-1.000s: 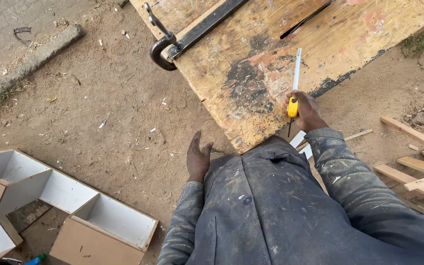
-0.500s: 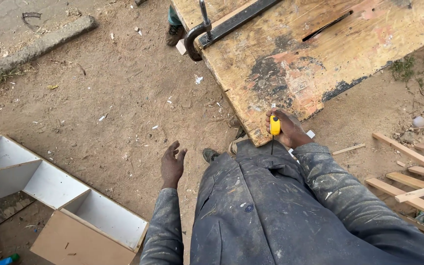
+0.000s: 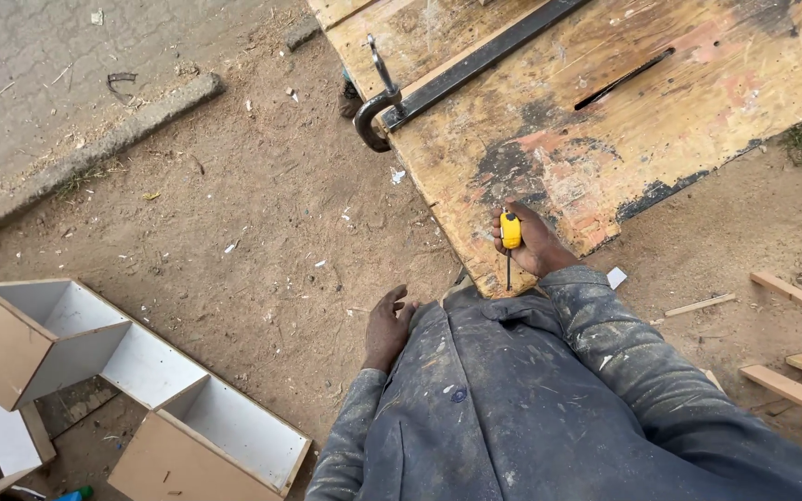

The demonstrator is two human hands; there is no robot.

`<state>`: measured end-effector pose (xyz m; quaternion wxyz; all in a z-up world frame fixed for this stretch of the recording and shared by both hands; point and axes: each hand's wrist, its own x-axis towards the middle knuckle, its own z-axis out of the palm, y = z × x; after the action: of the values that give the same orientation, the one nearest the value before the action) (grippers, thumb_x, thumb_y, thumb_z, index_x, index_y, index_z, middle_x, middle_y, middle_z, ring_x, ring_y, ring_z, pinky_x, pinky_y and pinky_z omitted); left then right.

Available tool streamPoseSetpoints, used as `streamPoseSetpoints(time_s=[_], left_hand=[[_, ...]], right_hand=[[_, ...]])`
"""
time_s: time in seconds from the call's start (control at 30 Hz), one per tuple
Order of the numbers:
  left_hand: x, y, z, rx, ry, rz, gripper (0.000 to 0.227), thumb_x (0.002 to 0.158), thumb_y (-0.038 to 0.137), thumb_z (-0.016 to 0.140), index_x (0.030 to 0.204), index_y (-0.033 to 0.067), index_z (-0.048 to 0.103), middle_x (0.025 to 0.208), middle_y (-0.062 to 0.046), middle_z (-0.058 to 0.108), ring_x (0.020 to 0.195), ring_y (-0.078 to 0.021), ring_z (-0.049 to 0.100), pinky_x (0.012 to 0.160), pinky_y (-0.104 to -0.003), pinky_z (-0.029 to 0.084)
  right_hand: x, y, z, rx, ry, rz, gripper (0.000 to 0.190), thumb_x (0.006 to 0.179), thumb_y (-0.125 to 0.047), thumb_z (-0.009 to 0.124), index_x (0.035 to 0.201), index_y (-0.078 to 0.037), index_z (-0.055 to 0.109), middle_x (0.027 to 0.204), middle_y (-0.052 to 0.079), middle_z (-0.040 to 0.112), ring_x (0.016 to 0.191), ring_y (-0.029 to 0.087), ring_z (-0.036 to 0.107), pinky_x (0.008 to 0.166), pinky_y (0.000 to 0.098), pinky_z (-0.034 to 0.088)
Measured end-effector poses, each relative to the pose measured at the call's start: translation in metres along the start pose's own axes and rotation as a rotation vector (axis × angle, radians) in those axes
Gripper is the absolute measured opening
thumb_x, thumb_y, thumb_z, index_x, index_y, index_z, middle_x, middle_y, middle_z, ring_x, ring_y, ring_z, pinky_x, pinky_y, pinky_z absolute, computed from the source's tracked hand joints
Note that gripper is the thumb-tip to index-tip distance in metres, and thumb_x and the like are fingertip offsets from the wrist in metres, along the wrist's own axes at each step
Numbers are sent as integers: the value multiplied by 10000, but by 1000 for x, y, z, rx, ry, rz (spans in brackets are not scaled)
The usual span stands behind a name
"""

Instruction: Measuring a metal component and securing it to a workbench with a C-clamp

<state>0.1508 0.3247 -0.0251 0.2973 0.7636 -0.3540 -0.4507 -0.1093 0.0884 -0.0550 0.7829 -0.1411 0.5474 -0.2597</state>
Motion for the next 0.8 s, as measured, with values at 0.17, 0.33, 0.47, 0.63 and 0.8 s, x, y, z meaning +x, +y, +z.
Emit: streamPoseSetpoints(time_s=[0.17, 0.33, 0.47, 0.63, 0.8], left_hand=[[31, 18, 7, 148, -158, 88, 525, 942, 366, 777, 1401, 144, 651, 1289, -170, 719, 1124, -395, 723, 945, -492, 596], [59, 62, -17, 203, -142, 59, 524, 960, 336, 755, 1420, 117, 632, 1318, -181, 702, 1175, -391, 703, 997, -506, 571], [71, 99, -40, 176, -51, 89, 513, 978, 322, 738, 1413, 73, 629, 1307, -227, 694, 1179, -440, 686, 1006, -532, 554], [83, 138, -43, 175, 47, 207, 493, 992, 271, 725, 1417, 48, 617, 1310, -250, 670, 1191, -454, 670, 1001, -523, 560], [113, 192, -45, 140, 174, 414, 549, 1003, 219, 725, 1478, 20, 534, 1391, -311, 554, 1250, -512, 606, 1003, -555, 560]], right_hand=[[14, 13, -10, 7, -47, 82, 399, 934, -518, 695, 1015, -127, 692, 816, 34, 699, 680, 158, 718, 568, 301, 654], [0, 8, -28, -26, -30, 76, 477, 928, -532, 748, 1109, -98, 663, 890, 105, 727, 743, 203, 738, 614, 337, 664], [3, 0, -32, -108, -28, 57, 520, 900, -525, 782, 1184, -116, 630, 945, 88, 727, 767, 172, 734, 626, 297, 658], [-18, -27, -21, -128, -19, -36, 447, 890, -427, 823, 1134, -116, 613, 906, 88, 725, 741, 173, 732, 588, 289, 642], [-36, -32, -15, -108, -27, -130, 417, 921, -401, 780, 1163, -105, 614, 904, 125, 725, 725, 202, 749, 542, 271, 619]])
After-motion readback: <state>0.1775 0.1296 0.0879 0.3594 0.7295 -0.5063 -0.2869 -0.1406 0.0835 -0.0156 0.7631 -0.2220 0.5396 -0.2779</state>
